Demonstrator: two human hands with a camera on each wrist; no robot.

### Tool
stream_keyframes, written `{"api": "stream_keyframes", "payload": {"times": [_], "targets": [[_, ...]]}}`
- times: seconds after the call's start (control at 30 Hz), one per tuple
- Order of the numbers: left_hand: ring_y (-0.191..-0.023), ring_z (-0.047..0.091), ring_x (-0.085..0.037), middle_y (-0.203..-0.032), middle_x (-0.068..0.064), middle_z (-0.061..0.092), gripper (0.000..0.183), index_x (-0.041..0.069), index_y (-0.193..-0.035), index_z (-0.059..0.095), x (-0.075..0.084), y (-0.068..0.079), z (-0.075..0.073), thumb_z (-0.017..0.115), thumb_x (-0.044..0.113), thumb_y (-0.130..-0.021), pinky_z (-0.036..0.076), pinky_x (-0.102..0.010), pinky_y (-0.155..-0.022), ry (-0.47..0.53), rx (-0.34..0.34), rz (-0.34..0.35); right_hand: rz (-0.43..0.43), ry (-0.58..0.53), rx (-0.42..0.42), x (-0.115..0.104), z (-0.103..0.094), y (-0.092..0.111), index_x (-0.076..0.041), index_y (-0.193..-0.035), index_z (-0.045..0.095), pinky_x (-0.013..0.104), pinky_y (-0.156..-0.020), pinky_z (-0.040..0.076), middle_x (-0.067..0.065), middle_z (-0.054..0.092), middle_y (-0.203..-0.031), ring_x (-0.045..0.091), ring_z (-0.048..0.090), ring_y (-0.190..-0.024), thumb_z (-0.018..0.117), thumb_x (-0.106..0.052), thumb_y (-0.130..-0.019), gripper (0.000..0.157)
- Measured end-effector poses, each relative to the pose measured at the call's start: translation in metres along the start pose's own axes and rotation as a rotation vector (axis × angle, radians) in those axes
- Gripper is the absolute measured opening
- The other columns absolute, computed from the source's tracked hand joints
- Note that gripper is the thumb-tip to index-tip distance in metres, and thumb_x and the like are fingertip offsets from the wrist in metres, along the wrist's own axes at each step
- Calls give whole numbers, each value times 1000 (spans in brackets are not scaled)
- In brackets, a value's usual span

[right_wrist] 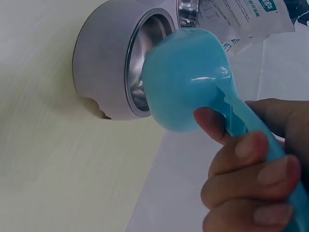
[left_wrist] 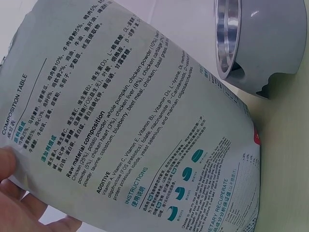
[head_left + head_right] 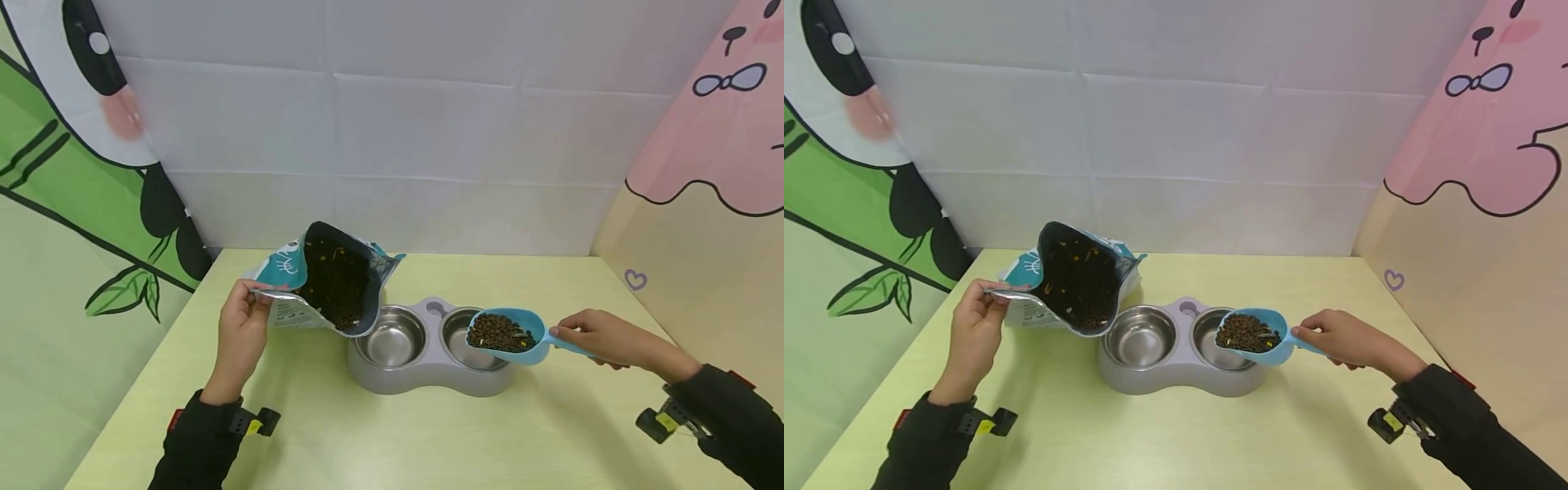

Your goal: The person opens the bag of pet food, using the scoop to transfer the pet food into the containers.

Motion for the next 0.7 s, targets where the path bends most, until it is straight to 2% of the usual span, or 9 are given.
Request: {"api": "stream_keyframes", "payload": {"times": [0.4,0.7], "targets": [[-110,47,-21,-109,-11,56,11,-3,-104,41,-2,-2,2,39,2,-94,39,-25,-92,17,2,19,19,59,-2,-9,-7,-3,-15,-106,61,27,-36,31,-2,36,-50,14,34,-40,49,-38,-92,29],[-113,47,-23,-112,-11,55,13,-1,-105,43,-2,-1,1,38,0,-93,40,-32,-93,4,-3,4,29,89,-13,-13,-9,-7,-13,-110,59,28,-36,31,-2,36,-49,14,34,-40,49,-39,-91,34]]}}
Point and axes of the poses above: each hand's wrist, its own y-axis away from the middle knuckle, its own z-axis out of the palm, x = y × z, the point moved 1 cm from there along -y, towards the middle knuckle
